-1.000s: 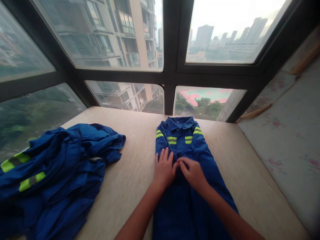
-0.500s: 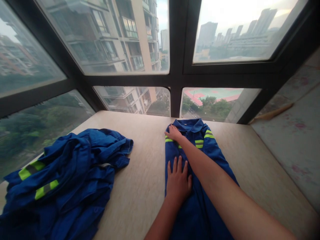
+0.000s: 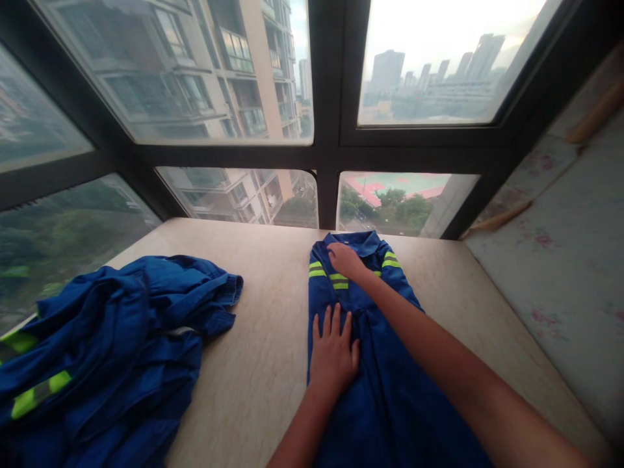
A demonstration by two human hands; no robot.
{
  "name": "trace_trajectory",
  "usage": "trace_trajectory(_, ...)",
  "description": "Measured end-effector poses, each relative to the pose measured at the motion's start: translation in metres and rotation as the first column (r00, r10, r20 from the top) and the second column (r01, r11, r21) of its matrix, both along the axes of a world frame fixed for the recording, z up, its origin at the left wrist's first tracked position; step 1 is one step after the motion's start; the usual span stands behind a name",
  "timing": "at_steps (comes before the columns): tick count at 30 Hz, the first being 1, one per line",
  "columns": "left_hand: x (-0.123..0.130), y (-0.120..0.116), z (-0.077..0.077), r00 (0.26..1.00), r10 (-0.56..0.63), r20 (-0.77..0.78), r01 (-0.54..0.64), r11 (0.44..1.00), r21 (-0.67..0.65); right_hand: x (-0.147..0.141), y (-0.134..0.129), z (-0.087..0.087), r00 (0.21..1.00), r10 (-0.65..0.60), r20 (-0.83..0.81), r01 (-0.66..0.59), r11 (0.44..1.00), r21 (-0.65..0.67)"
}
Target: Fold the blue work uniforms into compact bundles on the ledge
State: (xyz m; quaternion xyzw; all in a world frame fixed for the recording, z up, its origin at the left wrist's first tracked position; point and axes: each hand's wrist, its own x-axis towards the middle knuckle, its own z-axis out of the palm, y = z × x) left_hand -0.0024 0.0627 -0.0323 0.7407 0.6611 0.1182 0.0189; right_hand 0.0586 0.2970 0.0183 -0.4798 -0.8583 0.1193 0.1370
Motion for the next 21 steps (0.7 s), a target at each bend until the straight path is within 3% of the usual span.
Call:
trace_trajectory(4, 0.000, 0.000, 0.001, 1.000, -0.004, -0.007, 0.004, 1.000, 0.007, 0.081, 0.008, 0.007, 0.971, -0.217, 0.099, 0.213, 0.976, 0.047)
trace_trajectory(7, 0.000, 0.001, 0.001, 1.000, -0.004, -0.017, 0.004, 1.000, 0.010, 0.113, 0.011, -0.006, 0.959, -0.205, 0.196, 0.210, 0.978, -0.006)
trace_trajectory(13, 0.000, 0.001, -0.001, 0.999, -0.008, -0.037, 0.009, 1.000, 0.013, 0.100, 0.018, -0.039, 0.947, -0.142, 0.290, 0.164, 0.985, -0.054)
trace_trajectory(21, -0.001, 0.003, -0.001, 0.999, 0.002, -0.047, -0.002, 1.000, 0.008, 0.100, 0.041, -0.034, 0.955, -0.116, 0.273, 0.149, 0.984, -0.102)
